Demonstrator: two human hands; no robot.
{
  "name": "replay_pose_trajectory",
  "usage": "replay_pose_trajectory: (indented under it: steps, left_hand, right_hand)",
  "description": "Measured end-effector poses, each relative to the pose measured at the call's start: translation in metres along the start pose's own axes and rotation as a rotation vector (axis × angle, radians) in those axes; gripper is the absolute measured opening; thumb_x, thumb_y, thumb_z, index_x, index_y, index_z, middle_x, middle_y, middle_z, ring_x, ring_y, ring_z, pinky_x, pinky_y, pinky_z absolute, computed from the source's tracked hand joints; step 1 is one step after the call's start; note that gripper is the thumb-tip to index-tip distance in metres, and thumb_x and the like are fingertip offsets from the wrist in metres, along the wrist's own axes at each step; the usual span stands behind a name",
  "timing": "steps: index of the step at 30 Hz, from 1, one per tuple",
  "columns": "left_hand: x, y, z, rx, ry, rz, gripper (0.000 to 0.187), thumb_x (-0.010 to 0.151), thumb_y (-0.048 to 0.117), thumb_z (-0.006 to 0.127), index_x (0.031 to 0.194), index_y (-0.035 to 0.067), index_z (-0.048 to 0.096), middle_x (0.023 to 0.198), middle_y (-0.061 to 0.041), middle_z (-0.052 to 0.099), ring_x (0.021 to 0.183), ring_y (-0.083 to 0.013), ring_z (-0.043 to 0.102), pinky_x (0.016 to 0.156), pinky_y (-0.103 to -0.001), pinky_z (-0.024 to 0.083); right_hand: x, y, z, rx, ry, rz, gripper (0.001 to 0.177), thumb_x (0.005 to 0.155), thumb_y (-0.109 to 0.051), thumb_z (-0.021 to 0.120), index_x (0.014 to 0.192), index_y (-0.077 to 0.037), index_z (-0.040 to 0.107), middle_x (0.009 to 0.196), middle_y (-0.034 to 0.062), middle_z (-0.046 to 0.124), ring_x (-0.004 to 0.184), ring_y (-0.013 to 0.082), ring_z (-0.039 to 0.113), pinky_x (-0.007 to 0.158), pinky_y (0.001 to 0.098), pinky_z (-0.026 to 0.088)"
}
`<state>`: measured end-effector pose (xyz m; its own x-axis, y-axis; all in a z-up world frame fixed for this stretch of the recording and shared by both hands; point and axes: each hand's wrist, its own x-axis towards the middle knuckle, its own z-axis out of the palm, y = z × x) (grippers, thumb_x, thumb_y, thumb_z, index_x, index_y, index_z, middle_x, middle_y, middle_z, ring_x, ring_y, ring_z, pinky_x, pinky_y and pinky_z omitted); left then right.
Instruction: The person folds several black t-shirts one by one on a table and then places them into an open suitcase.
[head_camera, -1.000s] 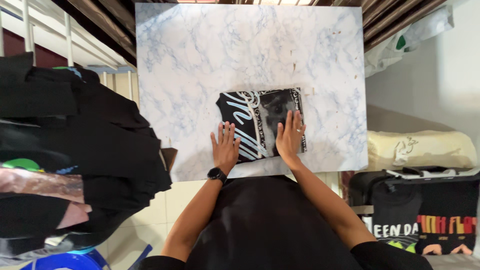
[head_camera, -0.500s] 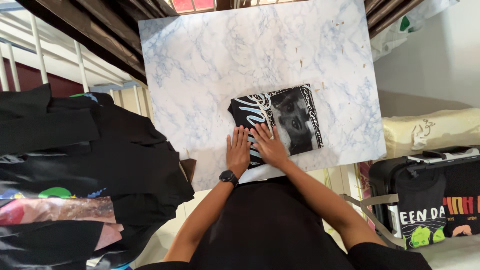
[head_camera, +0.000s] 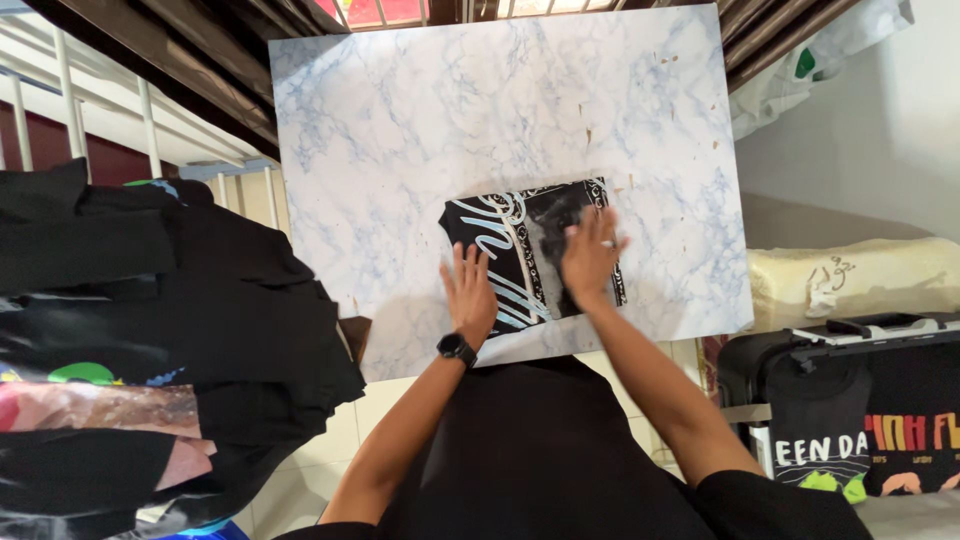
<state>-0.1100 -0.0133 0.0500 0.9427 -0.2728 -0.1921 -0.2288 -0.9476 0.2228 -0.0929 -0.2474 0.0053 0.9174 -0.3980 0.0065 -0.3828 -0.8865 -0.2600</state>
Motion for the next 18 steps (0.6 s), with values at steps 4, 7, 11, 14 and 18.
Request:
replay_pose_trajectory:
  steps: [4, 7, 11, 14, 18]
  left_hand:
    - [0.039, 0.023, 0.019, -0.029, 0.190, 0.190, 0.051, 0.105, 0.023, 0.048, 0.154, 0.009, 0.044, 0.166, -0.010, 0.037, 0.159, -0.0279, 0.021, 0.127, -0.057, 0.012]
    - [0.055, 0.025, 0.026, -0.011, 0.277, 0.319, 0.054, 0.108, 0.031, 0.046, 0.157, 0.010, 0.042, 0.167, -0.009, 0.036, 0.158, -0.0256, 0.023, 0.127, -0.053, 0.015]
    - [0.058, 0.020, 0.017, -0.136, 0.258, 0.265, 0.056, 0.108, 0.038, 0.044, 0.159, 0.014, 0.041, 0.166, -0.007, 0.036, 0.157, -0.0241, 0.026, 0.126, -0.053, 0.017]
    - [0.058, 0.022, 0.008, -0.161, 0.248, 0.147, 0.057, 0.107, 0.041, 0.044, 0.158, 0.018, 0.041, 0.165, -0.006, 0.036, 0.155, -0.0240, 0.025, 0.125, -0.054, 0.017]
    - [0.067, 0.015, 0.002, -0.138, 0.218, -0.075, 0.059, 0.104, 0.046, 0.045, 0.156, 0.019, 0.039, 0.165, -0.008, 0.031, 0.153, -0.0242, 0.023, 0.119, -0.062, 0.014]
  right_hand:
    - [-0.038, -0.041, 0.022, 0.003, -0.031, -0.504, 0.056, 0.109, -0.033, 0.038, 0.161, -0.012, 0.035, 0.168, 0.0198, 0.024, 0.157, 0.0371, 0.019, 0.119, 0.0676, 0.010]
    - [-0.028, -0.029, 0.017, -0.066, -0.043, -0.618, 0.058, 0.110, -0.030, 0.039, 0.164, -0.010, 0.034, 0.173, 0.0118, 0.025, 0.161, 0.0283, 0.022, 0.125, 0.0642, 0.011]
    - [0.015, 0.008, 0.000, 0.079, -0.138, -0.654, 0.060, 0.109, -0.044, 0.040, 0.162, -0.017, 0.036, 0.167, 0.0157, 0.028, 0.155, 0.0303, 0.023, 0.123, 0.0612, 0.012]
    - [0.045, 0.032, -0.007, 0.118, -0.112, -0.476, 0.056, 0.111, -0.043, 0.036, 0.160, -0.017, 0.037, 0.168, 0.0156, 0.030, 0.156, 0.0317, 0.022, 0.122, 0.0640, 0.012]
    - [0.055, 0.038, -0.002, 0.021, -0.050, -0.234, 0.055, 0.111, -0.041, 0.033, 0.160, -0.017, 0.037, 0.168, 0.0158, 0.029, 0.158, 0.0330, 0.020, 0.120, 0.0712, 0.007]
